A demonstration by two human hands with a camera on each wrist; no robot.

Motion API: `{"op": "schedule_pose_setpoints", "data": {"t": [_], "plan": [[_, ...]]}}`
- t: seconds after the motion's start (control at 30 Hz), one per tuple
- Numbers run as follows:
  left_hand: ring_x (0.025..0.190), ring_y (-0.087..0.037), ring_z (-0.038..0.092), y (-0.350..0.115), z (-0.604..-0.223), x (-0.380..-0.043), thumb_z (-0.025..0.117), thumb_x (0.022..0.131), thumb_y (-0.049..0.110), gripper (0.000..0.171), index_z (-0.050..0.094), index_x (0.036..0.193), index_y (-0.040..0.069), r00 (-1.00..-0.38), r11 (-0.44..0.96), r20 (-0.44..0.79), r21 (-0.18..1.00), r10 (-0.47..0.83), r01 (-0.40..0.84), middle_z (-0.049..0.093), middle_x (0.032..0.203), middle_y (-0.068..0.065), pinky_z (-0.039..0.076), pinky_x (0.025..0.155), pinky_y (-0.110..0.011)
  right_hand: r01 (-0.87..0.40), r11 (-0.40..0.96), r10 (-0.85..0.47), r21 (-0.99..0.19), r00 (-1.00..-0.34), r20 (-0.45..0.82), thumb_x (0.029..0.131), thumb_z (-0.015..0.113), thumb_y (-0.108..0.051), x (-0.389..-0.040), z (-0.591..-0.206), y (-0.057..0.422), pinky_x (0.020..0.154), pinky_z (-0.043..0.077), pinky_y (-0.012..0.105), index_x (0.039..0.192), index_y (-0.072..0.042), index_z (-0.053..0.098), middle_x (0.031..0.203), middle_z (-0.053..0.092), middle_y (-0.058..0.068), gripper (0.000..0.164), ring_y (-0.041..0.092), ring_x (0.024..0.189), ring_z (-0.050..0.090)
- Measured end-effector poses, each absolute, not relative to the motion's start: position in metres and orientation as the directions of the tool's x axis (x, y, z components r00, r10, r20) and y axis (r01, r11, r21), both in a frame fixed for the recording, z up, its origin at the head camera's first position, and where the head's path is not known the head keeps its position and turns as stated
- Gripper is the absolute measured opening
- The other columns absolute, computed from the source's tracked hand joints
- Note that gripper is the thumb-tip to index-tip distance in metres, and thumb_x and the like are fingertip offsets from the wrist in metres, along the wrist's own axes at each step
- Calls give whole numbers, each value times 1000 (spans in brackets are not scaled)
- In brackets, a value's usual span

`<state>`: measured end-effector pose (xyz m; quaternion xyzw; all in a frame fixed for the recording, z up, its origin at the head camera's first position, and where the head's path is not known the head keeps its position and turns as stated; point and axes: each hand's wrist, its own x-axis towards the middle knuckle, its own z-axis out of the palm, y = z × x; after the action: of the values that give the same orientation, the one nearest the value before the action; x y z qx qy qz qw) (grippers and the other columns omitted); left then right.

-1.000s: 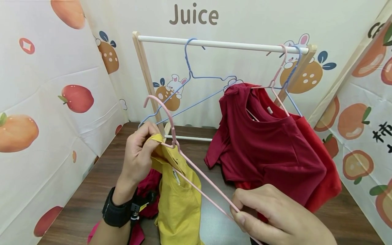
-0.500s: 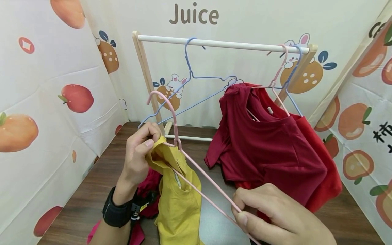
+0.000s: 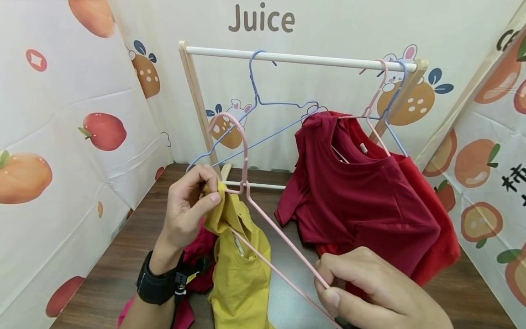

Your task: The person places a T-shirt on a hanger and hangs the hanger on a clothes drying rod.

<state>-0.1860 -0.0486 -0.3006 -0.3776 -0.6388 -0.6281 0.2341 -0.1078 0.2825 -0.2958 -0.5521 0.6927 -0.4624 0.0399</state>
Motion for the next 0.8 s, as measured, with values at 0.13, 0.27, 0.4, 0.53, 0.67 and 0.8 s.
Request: {"op": "schedule_pose_setpoints", "data": {"t": [0.13, 0.27, 0.4, 0.53, 0.67, 0.8], "plan": [[66, -13, 49, -48, -301, -185, 58, 89, -2, 7, 53, 88, 2, -611, -82, 763, 636, 209, 767, 50, 82, -6, 42, 52, -24, -730, -79, -797, -679, -363, 483, 87, 46, 12, -115, -316, 294, 64, 46, 17, 100, -8, 60, 91, 64, -3, 27, 3, 84, 61], [68, -12, 50, -45, -303, -185, 61, 90, -5, 10, 54, 91, 2, -612, -93, 753, 646, 241, 758, 52, 84, -8, 43, 53, -24, -723, -154, -766, -673, -343, 543, 91, 43, 10, -121, -317, 281, 62, 45, 17, 101, -2, 57, 87, 62, 1, 21, 4, 80, 59], [67, -11, 49, -43, -304, -184, 64, 89, -9, 15, 55, 91, 3, -603, -100, 753, 643, 262, 759, 53, 85, -7, 41, 53, -23, -711, -195, -744, -676, -342, 574, 92, 38, 12, -123, -297, 253, 58, 43, 14, 97, 1, 53, 78, 56, 2, 19, 2, 71, 54], [67, -11, 48, -41, -303, -184, 66, 88, -10, 18, 55, 90, 4, -586, -116, 763, 631, 274, 767, 53, 84, -6, 41, 53, -23, -695, -172, -755, -698, -362, 547, 91, 37, 12, -127, -289, 236, 58, 44, 16, 100, -1, 54, 79, 57, 3, 24, 1, 71, 54], [70, -12, 51, -40, -303, -184, 68, 88, -9, 19, 55, 90, 5, -574, -132, 769, 624, 281, 770, 53, 85, -6, 44, 56, -23, -690, -186, -769, -699, -341, 541, 99, 31, 0, -133, -293, 227, 62, 49, 21, 111, 1, 55, 92, 59, 7, 27, 6, 78, 60], [71, -12, 52, -39, -303, -183, 69, 89, -8, 19, 55, 90, 5, -572, -143, 771, 623, 279, 769, 52, 84, -6, 46, 56, -23, -681, -264, -740, -683, -311, 596, 111, 15, -20, -138, -298, 218, 63, 51, 25, 122, 5, 54, 101, 56, 13, 48, 13, 81, 61]]}}
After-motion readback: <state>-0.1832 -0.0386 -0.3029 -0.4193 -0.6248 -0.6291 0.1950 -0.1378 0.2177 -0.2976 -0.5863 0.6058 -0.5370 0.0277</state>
